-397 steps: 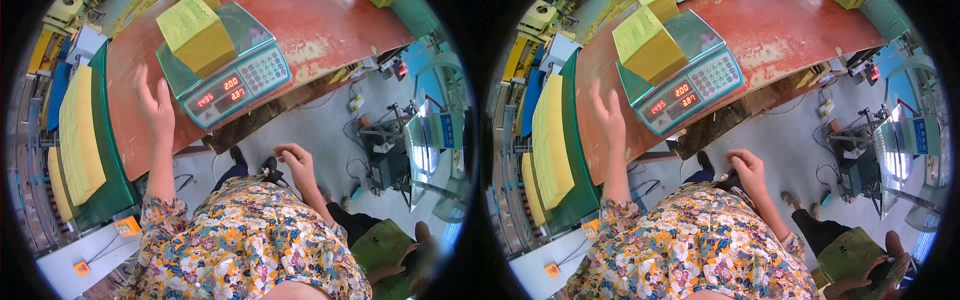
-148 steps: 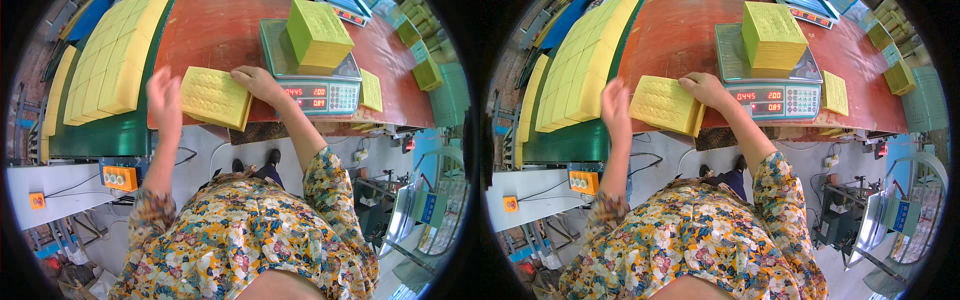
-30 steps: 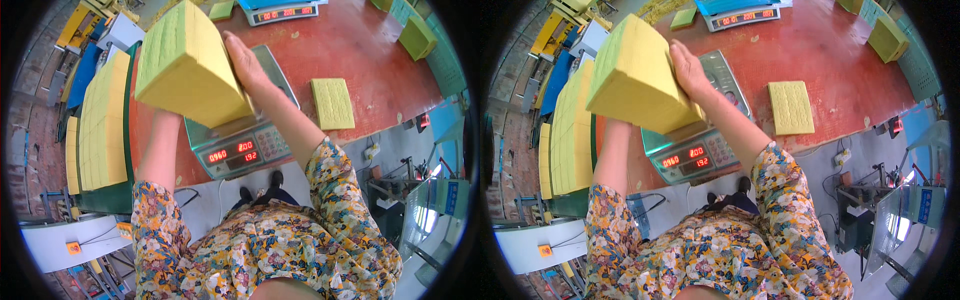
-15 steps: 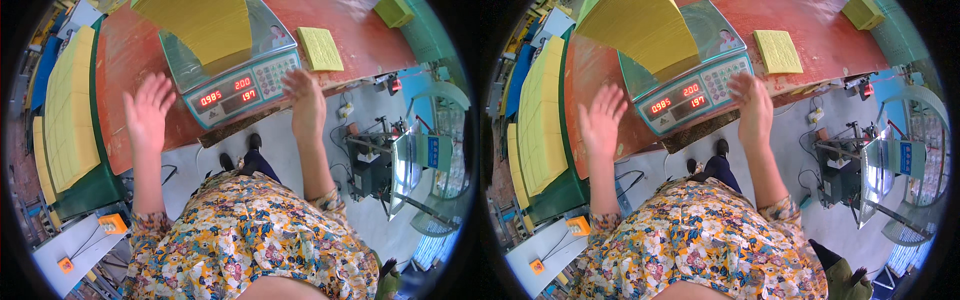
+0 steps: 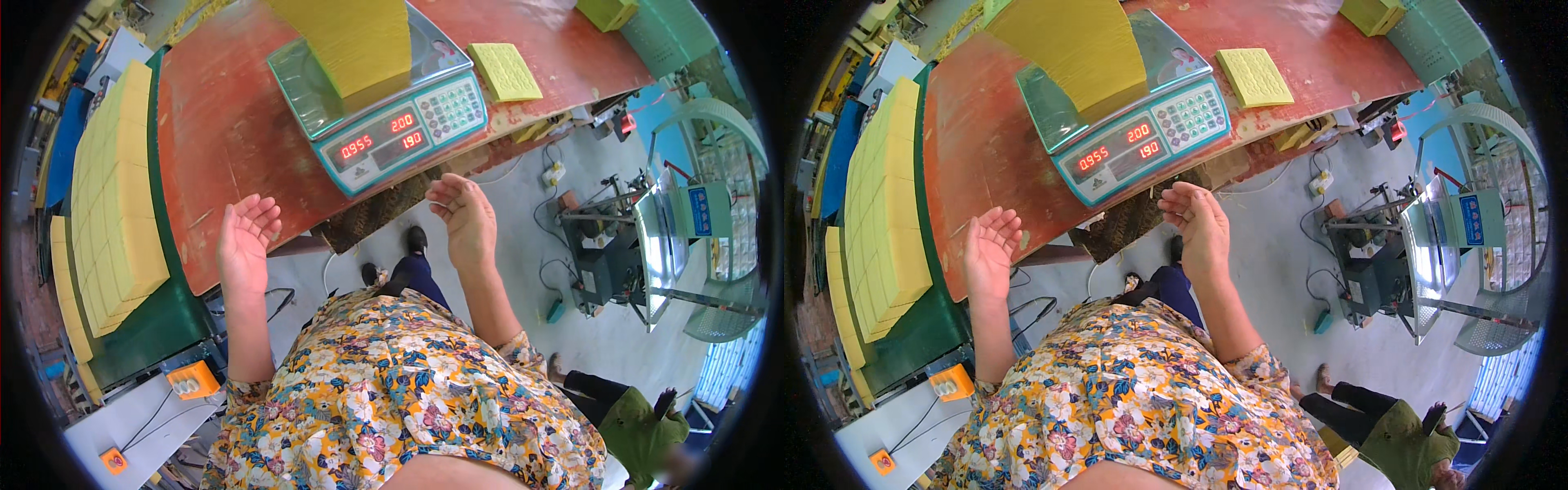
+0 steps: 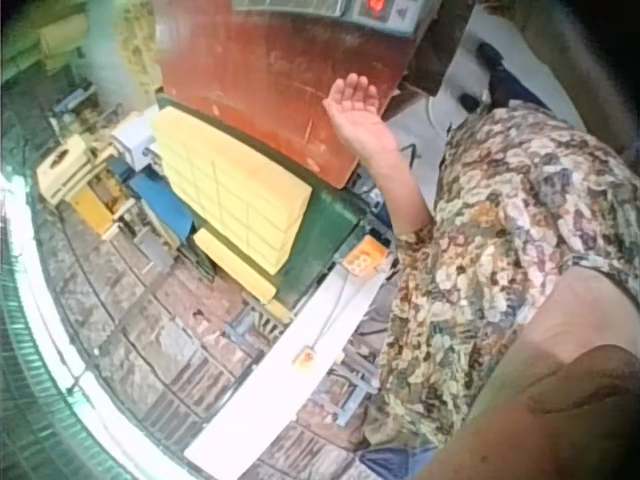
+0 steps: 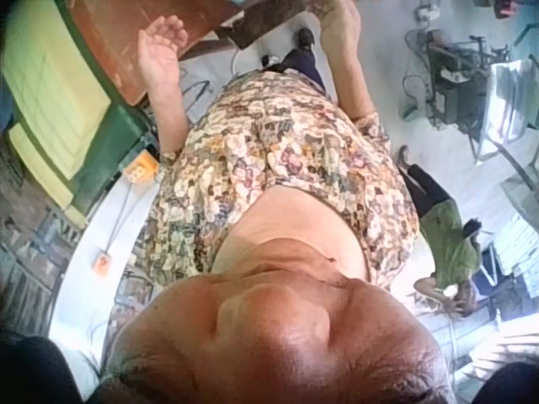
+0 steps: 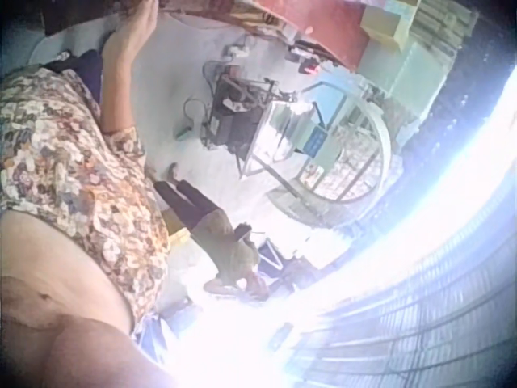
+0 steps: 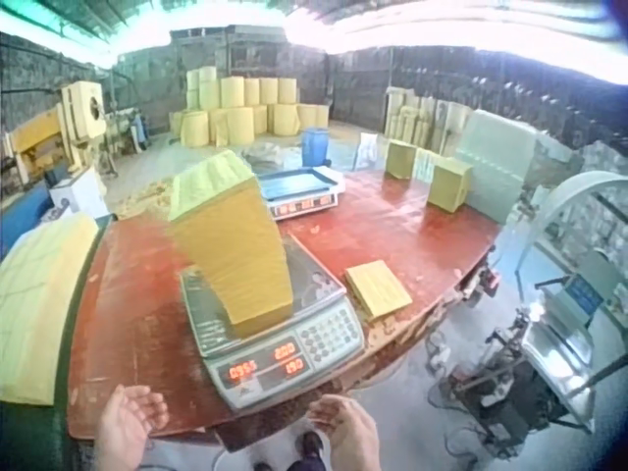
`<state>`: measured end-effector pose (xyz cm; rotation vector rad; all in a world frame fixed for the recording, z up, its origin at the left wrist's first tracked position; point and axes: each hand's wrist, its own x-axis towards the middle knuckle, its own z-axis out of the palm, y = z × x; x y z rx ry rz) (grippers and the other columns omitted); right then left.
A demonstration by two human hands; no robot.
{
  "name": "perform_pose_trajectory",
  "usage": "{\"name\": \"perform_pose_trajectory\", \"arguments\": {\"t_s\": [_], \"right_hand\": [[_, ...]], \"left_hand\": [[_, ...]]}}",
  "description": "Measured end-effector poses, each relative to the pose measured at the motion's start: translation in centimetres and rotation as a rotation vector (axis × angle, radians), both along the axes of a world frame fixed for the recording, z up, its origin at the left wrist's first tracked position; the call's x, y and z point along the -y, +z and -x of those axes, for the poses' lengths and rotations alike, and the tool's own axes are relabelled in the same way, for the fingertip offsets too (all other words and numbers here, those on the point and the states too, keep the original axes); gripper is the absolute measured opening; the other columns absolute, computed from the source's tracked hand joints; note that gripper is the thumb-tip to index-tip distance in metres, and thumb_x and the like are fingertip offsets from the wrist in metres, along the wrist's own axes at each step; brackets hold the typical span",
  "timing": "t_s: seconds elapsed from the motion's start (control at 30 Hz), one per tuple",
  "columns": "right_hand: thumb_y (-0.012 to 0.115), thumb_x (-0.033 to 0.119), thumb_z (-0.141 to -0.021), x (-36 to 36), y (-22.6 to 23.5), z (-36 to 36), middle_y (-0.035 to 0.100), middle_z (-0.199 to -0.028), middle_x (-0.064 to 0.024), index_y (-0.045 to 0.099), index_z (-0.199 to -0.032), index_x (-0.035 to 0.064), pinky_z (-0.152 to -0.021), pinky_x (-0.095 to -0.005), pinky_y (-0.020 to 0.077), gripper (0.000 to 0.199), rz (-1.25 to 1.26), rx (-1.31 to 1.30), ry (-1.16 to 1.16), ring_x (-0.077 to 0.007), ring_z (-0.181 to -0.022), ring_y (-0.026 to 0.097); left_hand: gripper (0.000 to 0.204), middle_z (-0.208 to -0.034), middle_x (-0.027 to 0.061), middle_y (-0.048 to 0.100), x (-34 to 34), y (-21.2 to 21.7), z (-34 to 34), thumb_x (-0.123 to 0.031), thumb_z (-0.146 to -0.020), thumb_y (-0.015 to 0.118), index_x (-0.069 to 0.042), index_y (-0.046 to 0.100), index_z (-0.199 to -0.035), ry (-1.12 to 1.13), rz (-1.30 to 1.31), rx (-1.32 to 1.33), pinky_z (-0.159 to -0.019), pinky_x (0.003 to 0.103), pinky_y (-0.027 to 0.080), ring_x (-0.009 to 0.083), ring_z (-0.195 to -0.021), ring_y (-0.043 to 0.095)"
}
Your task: The person is weighing individual yellow sponge pads on a digital scale and stacking them into large bundles.
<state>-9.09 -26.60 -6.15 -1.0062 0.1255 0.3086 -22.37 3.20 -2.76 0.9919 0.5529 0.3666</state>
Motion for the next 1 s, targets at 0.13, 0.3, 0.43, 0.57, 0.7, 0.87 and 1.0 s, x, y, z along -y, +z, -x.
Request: {"name": "perform_pose_trajectory", "arguments": {"t_s": [0.13,0.3,0.43,0.57,0.7,0.87,1.0], "right_hand": [[0.044,0.024,-0.102,-0.9,-0.1,0.4,0.068,-0.105,-0.013,0.061,-0.114,-0.0002,-0.083,-0.0356,0.0504,0.032,-0.004,0.005,0.058,-0.0231,-0.095,0.065],[0.046,0.026,-0.102,-2.4,0.7,-0.2,0.068,-0.102,-0.0126,0.06,-0.114,-0.0006,-0.082,-0.0362,0.0511,0.033,-0.055,-0.008,0.116,-0.0228,-0.092,0.065],[0.045,0.025,-0.102,-2.8,1.4,-1.5,0.068,-0.1,-0.0117,0.061,-0.111,0.0004,-0.08,-0.0347,0.0514,0.03,-0.096,-0.024,0.196,-0.0214,-0.09,0.066],[0.046,0.021,-0.102,-2.2,1.8,-3.2,0.07,-0.098,-0.0106,0.063,-0.108,0.0018,-0.078,-0.0321,0.0519,0.026,-0.12,-0.02,0.268,-0.0191,-0.088,0.066],[0.048,0.021,-0.102,-1.3,2.3,-5.4,0.07,-0.097,-0.0106,0.064,-0.107,0.0023,-0.077,-0.0313,0.0521,0.025,-0.104,-0.08,0.337,-0.0192,-0.087,0.067],[0.05,0.018,-0.101,-0.1,3.6,-8.6,0.07,-0.096,-0.0098,0.065,-0.108,0.0018,-0.079,-0.0313,0.0526,0.023,-0.131,-0.09,0.446,-0.0191,-0.086,0.067],[0.051,0.017,-0.1,0.6,4.4,-11.2,0.07,-0.097,-0.0088,0.065,-0.107,0.0023,-0.08,-0.0318,0.0536,0.021,-0.138,-0.073,0.569,-0.0175,-0.087,0.067]], "left_hand": [[0.032,-0.112,0.0148,0.065,0.2,3.6,-1.3,-0.026,-0.102,0.048,0.0,0.061,-0.113,-0.005,-0.276,0.054,-0.088,0.034,0.051,0.0212,-0.102,0.063],[0.017,-0.11,0.0118,0.066,1.1,11.4,-6.1,-0.008,-0.098,0.053,0.0,0.064,-0.108,0.047,-0.774,0.267,-0.091,0.031,0.05,0.0198,-0.103,0.063],[0.019,-0.116,0.011,0.065,2.0,17.3,-11.3,0.002,-0.09,0.058,0.001,0.065,-0.108,0.017,-1.404,0.456,-0.099,0.034,0.046,0.0226,-0.113,0.06],[0.031,-0.124,0.0117,0.063,2.7,19.9,-17.1,-0.003,-0.081,0.071,-0.002,0.064,-0.111,0.003,-1.638,0.379,-0.1,0.036,0.044,0.0245,-0.117,0.058],[0.039,-0.126,0.0101,0.062,2.7,20.7,-21.2,-0.009,-0.076,0.077,-0.004,0.063,-0.112,-0.091,-1.612,0.198,-0.1,0.037,0.044,0.0257,-0.118,0.057],[0.041,-0.123,0.0085,0.063,2.3,21.4,-22.8,-0.01,-0.074,0.078,-0.004,0.063,-0.111,-0.101,-1.689,0.123,-0.096,0.036,0.046,0.0233,-0.117,0.056],[0.038,-0.12,0.0074,0.063,2.2,21.8,-23.3,-0.007,-0.075,0.075,-0.005,0.063,-0.11,-0.14,-1.644,0.09,-0.094,0.034,0.046,0.0218,-0.114,0.056]]}}
